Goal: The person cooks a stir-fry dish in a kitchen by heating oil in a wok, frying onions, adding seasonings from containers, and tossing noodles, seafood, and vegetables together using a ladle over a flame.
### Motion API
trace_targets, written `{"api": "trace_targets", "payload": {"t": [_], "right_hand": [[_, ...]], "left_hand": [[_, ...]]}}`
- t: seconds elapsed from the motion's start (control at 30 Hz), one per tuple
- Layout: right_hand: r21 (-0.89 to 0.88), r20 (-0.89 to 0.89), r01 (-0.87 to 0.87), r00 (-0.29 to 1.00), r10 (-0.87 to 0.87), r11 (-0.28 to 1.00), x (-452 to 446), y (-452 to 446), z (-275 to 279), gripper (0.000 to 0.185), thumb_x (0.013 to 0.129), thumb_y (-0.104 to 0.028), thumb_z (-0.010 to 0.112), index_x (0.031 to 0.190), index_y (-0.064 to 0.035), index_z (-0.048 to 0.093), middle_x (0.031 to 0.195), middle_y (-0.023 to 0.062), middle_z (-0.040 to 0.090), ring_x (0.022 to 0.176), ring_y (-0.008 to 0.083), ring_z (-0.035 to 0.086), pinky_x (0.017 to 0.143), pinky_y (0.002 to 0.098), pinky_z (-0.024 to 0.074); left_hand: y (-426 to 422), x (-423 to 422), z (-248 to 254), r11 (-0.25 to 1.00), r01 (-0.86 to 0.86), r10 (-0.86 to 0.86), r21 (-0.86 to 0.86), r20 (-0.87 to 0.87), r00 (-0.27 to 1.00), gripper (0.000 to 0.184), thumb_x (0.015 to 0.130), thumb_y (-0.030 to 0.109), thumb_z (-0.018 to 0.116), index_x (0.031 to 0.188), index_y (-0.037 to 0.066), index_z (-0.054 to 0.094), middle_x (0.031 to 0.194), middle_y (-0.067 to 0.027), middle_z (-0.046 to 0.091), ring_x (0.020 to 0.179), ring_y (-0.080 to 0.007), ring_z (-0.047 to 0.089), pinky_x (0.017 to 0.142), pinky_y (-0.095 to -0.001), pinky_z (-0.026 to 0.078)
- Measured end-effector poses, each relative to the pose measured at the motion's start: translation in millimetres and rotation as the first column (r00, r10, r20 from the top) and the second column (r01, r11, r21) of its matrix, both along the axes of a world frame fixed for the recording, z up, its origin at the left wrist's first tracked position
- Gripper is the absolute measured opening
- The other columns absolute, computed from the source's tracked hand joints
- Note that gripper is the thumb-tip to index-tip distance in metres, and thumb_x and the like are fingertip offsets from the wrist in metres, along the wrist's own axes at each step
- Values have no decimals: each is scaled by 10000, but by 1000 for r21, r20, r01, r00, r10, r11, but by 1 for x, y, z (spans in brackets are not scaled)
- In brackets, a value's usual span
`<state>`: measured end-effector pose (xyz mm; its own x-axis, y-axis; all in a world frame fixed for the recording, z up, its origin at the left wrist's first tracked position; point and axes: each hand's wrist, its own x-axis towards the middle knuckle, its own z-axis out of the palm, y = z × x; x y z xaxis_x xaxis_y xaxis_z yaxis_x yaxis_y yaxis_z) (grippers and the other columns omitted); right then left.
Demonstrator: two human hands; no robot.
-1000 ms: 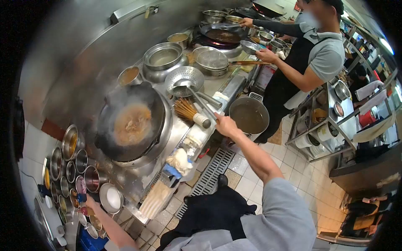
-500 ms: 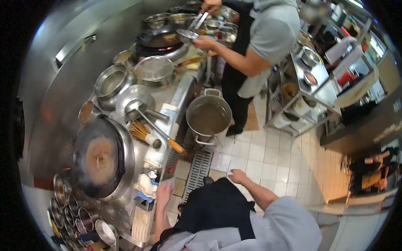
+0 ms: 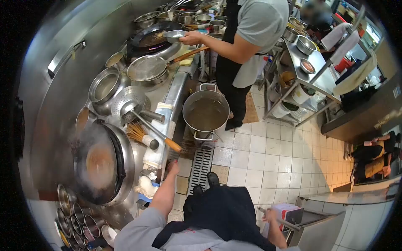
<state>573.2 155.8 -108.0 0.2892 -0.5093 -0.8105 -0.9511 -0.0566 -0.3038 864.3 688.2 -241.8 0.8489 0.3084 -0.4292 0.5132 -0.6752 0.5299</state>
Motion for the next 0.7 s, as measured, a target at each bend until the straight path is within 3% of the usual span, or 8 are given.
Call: {"api": "trace_targets", "payload": {"t": [0.03,0.1,0.2,0.3,0.43,0.53,0.63,0.7], "right_hand": [[-28,58,-305,950,306,952,-28,-7,-23,205,858,-156,568,967,16,590,663,129,580,528,244,617,417,404,526],[-47,71,-547,833,549,836,-56,-4,-37,295,850,-168,581,1082,13,557,670,129,578,521,242,615,423,395,532],[86,-52,-123,990,128,989,-72,33,-15,464,842,-174,593,1250,9,472,729,124,595,537,237,625,416,373,522],[62,24,10,1000,-11,998,-100,35,-25,490,835,-159,599,1268,28,466,737,132,606,544,231,634,415,368,520],[17,78,125,989,-126,992,-110,61,-3,520,834,-153,602,1293,36,448,765,152,625,555,228,644,437,363,534],[28,74,190,979,-192,981,-129,77,-6,523,832,-149,606,1296,36,451,777,168,635,572,236,654,453,361,543],[31,38,208,977,-209,978,-164,100,-19,531,824,-144,616,1294,43,456,776,179,638,588,252,664,461,364,549],[36,24,210,977,-211,977,-188,111,-35,533,819,-139,621,1291,50,459,769,184,637,597,262,669,466,369,552]], "left_hand": [[1,0,-4,1000,-1,1,12,-4,1000,273,872,247,471,994,59,627,1098,-217,610,1056,-408,555,897,-475,446],[4,-1,-12,999,12,-12,40,-15,1000,261,877,253,460,951,80,641,1091,-204,612,1047,-403,560,875,-476,457],[-6,8,5,988,-71,97,134,-199,975,277,890,287,458,975,109,652,1097,-189,614,1043,-391,565,860,-481,459],[-6,1,0,996,-64,68,59,-82,994,299,907,327,462,981,110,655,1097,-167,621,1037,-383,570,856,-484,457],[1,6,-24,987,-106,119,123,-103,988,320,922,335,448,962,99,660,1089,-153,628,1037,-370,576,842,-481,461],[13,13,-64,957,116,-91,265,-106,990,311,928,325,459,945,92,664,1069,-154,636,1017,-363,590,821,-473,471],[8,12,-63,974,-70,88,214,-79,993,299,926,310,483,919,71,662,1024,-166,648,983,-356,608,801,-456,482],[13,12,-77,971,-21,23,237,-6,1000,309,927,307,490,893,52,661,987,-176,653,948,-354,621,789,-448,488]]}}
